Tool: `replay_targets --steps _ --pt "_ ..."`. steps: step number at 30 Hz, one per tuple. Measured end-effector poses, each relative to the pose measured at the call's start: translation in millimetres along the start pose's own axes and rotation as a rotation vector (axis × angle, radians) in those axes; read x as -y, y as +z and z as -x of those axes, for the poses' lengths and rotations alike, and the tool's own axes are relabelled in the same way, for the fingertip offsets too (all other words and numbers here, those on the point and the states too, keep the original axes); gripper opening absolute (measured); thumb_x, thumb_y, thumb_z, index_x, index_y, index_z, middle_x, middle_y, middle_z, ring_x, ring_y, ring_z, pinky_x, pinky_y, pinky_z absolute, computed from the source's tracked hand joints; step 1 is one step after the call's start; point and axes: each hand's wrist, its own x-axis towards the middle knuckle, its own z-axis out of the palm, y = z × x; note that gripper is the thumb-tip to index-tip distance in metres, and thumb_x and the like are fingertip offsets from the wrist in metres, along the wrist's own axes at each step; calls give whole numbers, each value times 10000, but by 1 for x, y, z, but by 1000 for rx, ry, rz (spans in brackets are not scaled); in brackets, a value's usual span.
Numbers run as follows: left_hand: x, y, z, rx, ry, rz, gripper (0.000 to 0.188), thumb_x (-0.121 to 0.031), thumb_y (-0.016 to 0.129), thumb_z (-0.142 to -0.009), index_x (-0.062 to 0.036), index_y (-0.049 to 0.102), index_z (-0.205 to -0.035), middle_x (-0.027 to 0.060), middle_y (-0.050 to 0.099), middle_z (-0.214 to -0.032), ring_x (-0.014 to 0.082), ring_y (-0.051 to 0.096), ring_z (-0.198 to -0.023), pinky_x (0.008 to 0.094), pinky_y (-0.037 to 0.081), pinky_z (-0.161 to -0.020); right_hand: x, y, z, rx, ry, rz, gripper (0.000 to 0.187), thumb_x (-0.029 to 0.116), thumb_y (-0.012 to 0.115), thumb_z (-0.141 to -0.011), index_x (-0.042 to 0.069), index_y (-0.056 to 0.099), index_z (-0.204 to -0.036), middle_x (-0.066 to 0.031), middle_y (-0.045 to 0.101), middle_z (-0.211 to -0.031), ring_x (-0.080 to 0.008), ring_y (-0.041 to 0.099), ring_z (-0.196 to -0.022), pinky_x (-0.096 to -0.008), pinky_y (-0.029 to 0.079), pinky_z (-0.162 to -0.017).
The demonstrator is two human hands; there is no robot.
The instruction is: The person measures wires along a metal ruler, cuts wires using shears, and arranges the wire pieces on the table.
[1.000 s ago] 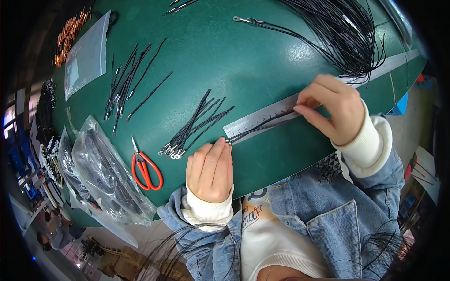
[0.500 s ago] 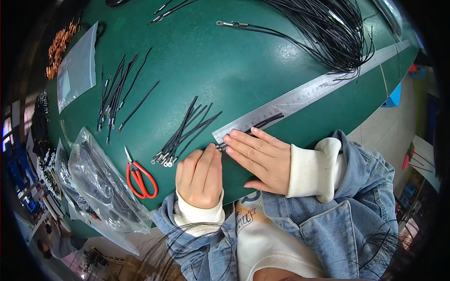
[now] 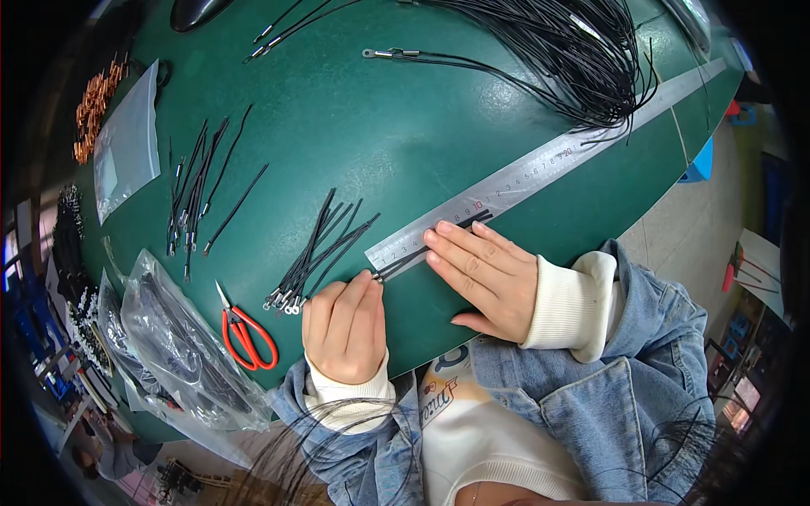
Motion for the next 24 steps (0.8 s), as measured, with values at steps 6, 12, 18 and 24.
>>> replay_targets --steps 6,12,18,24 --pt "1 1 -1 -25 -54 56 227 91 736 -663 19 681 -872 99 671 -891 264 610 -764 343 493 -673 -1 0 0 -4 -20 1 794 299 687 -744 -78 404 -1383 -213 396 -1470 -339 349 -1399 -458 260 -1139" --pt "-1 -1 -4 10 -86 43 274 65 744 -660 20 698 -926 97 619 -865 263 585 -758 352 484 -663 -1 -3 -2 -8 -24 4 779 287 693 -742 -78 419 -1373 -211 414 -1456 -340 381 -1376 -455 278 -1127" --pt "-2 4 -10 31 -76 80 264 93 669 -589 12 589 -827 117 557 -795 305 552 -717 380 466 -622 -3 -25 -10 -83 -69 -40 646 223 704 -736 -10 524 -1311 -139 530 -1349 -292 491 -1267 -445 380 -1038" --pt "-6 -6 -4 52 -118 33 150 -3 621 -605 3 561 -742 96 466 -719 251 496 -653 356 455 -565 -3 -78 -43 -69 -147 117 543 154 721 -672 38 623 -1193 -100 618 -1214 -294 541 -1194 -468 400 -1005"
